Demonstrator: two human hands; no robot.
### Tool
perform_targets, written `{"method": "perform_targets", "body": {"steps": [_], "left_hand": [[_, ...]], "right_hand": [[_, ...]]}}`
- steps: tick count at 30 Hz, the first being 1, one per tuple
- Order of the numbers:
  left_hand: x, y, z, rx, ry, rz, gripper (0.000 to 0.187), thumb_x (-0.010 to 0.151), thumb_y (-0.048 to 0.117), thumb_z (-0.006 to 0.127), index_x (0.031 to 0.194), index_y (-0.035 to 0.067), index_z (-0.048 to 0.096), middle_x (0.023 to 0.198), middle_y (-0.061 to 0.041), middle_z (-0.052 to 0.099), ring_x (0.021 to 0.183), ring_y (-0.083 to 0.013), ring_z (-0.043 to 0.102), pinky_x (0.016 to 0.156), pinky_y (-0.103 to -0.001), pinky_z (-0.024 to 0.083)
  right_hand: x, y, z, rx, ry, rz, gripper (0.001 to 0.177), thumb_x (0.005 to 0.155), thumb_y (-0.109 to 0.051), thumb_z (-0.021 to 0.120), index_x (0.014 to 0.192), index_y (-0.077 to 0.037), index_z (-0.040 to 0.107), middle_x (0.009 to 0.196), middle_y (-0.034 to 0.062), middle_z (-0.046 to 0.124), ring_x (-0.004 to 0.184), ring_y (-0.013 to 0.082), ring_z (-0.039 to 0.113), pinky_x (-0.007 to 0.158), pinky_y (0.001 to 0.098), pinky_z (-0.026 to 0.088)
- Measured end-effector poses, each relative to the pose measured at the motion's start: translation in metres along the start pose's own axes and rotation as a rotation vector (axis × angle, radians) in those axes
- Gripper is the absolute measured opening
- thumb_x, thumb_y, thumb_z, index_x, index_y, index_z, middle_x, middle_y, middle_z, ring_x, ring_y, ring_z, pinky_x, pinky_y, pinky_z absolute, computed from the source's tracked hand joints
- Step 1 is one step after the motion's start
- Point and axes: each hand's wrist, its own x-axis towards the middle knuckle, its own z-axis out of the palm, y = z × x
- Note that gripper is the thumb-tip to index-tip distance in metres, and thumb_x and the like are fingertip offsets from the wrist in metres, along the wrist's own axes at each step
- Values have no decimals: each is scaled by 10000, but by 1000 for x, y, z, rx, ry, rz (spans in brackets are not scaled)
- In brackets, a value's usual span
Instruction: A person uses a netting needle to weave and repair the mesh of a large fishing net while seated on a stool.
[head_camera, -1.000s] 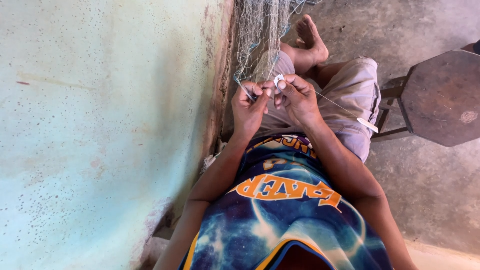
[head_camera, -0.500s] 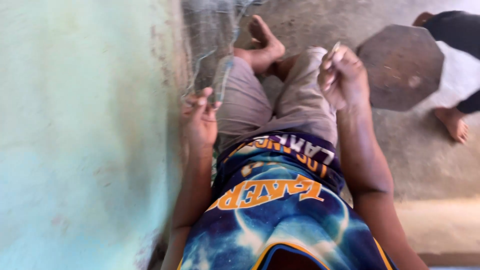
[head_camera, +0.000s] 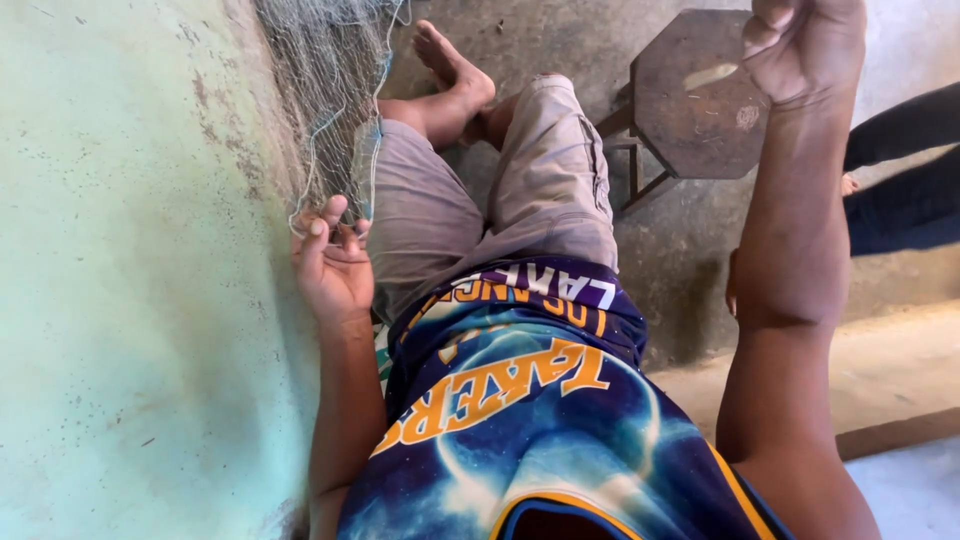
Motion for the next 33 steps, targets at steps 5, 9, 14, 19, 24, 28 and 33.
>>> {"method": "perform_targets", "body": {"steps": [5,9,14,19,24,28,33], "left_hand": [[-1,-2,-1,4,0,-22,68,963,118,710,899,127,688,1175,-180,750,574,-126,612,861,-392,613],[-2,-1,6,-1,20,-49,81,930,128,736,867,145,688,1144,-156,764,573,-131,613,850,-390,609],[-2,-2,-5,-156,-50,-82,103,994,149,654,913,126,714,1204,-177,751,625,-155,645,897,-402,603],[3,-10,-31,-139,27,-140,104,1009,234,548,954,162,598,1255,-152,742,573,-122,600,983,-417,631],[6,-9,-28,-132,13,-160,117,1005,258,545,964,165,603,1261,-149,739,574,-115,589,1005,-421,626],[12,-8,-9,-121,-1,-186,121,1005,251,542,960,159,605,1255,-161,738,582,-129,603,1009,-434,622],[25,-22,20,-160,-11,-272,139,989,191,630,947,108,733,1190,-158,753,602,-159,598,930,-400,555]], "right_hand": [[-30,29,-19,24,92,15,182,1145,-122,564,1095,-104,738,945,3,775,819,63,769,719,133,643],[-61,49,4,-261,610,134,263,1052,-45,565,844,-160,675,681,-63,657,543,19,616,446,141,500],[-80,91,-76,-603,865,341,68,1050,-173,666,1024,-117,695,687,5,633,550,107,644,521,217,568],[-100,133,-169,-727,902,237,201,960,-217,770,1099,-79,726,815,140,695,611,213,779,542,364,713],[-98,137,-187,-871,770,260,335,1008,-254,789,1220,-18,680,943,159,700,705,262,776,612,377,687],[-92,130,-248,-1625,869,425,269,923,-578,785,1036,-335,805,857,44,744,906,325,729,816,474,591],[-66,95,-185,-1332,1140,402,223,951,-273,554,958,-269,777,807,-78,762,708,61,754,1194,505,52]]}}
